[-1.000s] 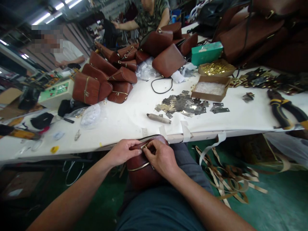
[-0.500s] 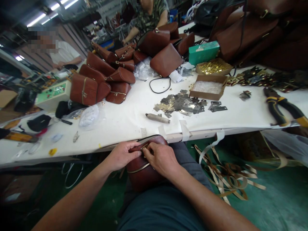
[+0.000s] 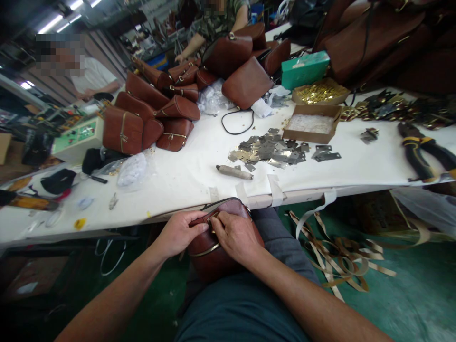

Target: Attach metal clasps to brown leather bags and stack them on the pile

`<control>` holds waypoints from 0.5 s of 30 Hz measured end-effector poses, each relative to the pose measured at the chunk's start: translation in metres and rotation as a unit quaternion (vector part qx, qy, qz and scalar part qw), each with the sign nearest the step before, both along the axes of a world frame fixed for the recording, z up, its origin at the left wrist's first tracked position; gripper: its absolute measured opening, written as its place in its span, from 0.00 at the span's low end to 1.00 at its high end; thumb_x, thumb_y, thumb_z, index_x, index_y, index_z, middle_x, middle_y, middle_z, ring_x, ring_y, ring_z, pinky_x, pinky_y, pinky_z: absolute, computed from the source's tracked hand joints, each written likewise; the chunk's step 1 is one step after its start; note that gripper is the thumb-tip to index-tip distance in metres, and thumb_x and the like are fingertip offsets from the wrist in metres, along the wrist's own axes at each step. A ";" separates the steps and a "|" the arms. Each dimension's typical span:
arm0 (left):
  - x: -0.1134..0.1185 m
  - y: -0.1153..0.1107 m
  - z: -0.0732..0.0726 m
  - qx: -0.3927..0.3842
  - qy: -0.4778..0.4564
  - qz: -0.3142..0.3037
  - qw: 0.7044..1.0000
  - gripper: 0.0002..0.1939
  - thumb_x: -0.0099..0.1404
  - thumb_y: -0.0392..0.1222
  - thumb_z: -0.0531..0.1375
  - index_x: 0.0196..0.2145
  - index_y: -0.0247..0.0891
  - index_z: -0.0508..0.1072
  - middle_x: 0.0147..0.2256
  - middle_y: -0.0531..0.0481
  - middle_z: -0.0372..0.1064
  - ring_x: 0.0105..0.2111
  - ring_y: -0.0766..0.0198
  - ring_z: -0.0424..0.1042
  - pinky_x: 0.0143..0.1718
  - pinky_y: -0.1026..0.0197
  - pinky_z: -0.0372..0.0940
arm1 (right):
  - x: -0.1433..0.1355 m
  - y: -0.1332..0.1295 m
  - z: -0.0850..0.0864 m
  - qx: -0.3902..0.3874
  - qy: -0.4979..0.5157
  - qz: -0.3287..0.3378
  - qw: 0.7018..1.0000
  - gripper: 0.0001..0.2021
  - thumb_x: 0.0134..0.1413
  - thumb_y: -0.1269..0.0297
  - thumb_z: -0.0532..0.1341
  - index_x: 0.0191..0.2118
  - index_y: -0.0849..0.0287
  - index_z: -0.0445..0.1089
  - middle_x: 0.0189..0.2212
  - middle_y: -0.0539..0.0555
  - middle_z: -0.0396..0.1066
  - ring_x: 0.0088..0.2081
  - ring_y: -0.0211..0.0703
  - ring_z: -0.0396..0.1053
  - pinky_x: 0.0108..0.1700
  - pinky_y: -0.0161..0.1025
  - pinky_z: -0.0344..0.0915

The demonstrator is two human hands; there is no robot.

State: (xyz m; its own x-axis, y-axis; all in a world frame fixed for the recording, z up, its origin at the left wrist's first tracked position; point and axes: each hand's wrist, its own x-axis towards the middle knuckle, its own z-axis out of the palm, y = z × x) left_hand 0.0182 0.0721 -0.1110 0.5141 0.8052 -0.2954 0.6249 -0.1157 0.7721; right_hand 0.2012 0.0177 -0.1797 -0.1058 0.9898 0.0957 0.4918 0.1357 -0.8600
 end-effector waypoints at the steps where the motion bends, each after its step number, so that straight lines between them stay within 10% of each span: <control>1: 0.000 0.000 -0.001 0.005 0.000 0.000 1.000 0.19 0.66 0.40 0.62 0.53 0.42 0.80 0.47 0.53 0.81 0.45 0.58 0.78 0.51 0.59 0.68 | -0.001 0.000 0.000 -0.001 0.012 -0.001 1.000 0.18 0.74 0.57 0.52 0.33 0.57 0.71 0.29 0.52 0.73 0.30 0.39 0.69 0.34 0.37 0.58; 9: 0.000 0.001 -0.001 -0.009 -0.007 -0.001 1.000 0.19 0.66 0.39 0.62 0.54 0.44 0.81 0.47 0.53 0.81 0.45 0.59 0.78 0.50 0.60 0.67 | -0.003 -0.003 0.000 -0.013 0.037 -0.030 0.999 0.19 0.73 0.56 0.54 0.30 0.57 0.70 0.27 0.51 0.73 0.28 0.39 0.66 0.31 0.38 0.54; 15: -0.007 0.016 -0.007 -0.162 -0.087 0.037 0.982 0.22 0.62 0.42 0.67 0.54 0.36 0.80 0.44 0.47 0.81 0.42 0.58 0.78 0.47 0.59 0.68 | -0.006 0.000 0.000 -0.029 0.048 -0.079 0.995 0.19 0.69 0.51 0.58 0.30 0.55 0.73 0.26 0.50 0.74 0.27 0.40 0.67 0.31 0.38 0.57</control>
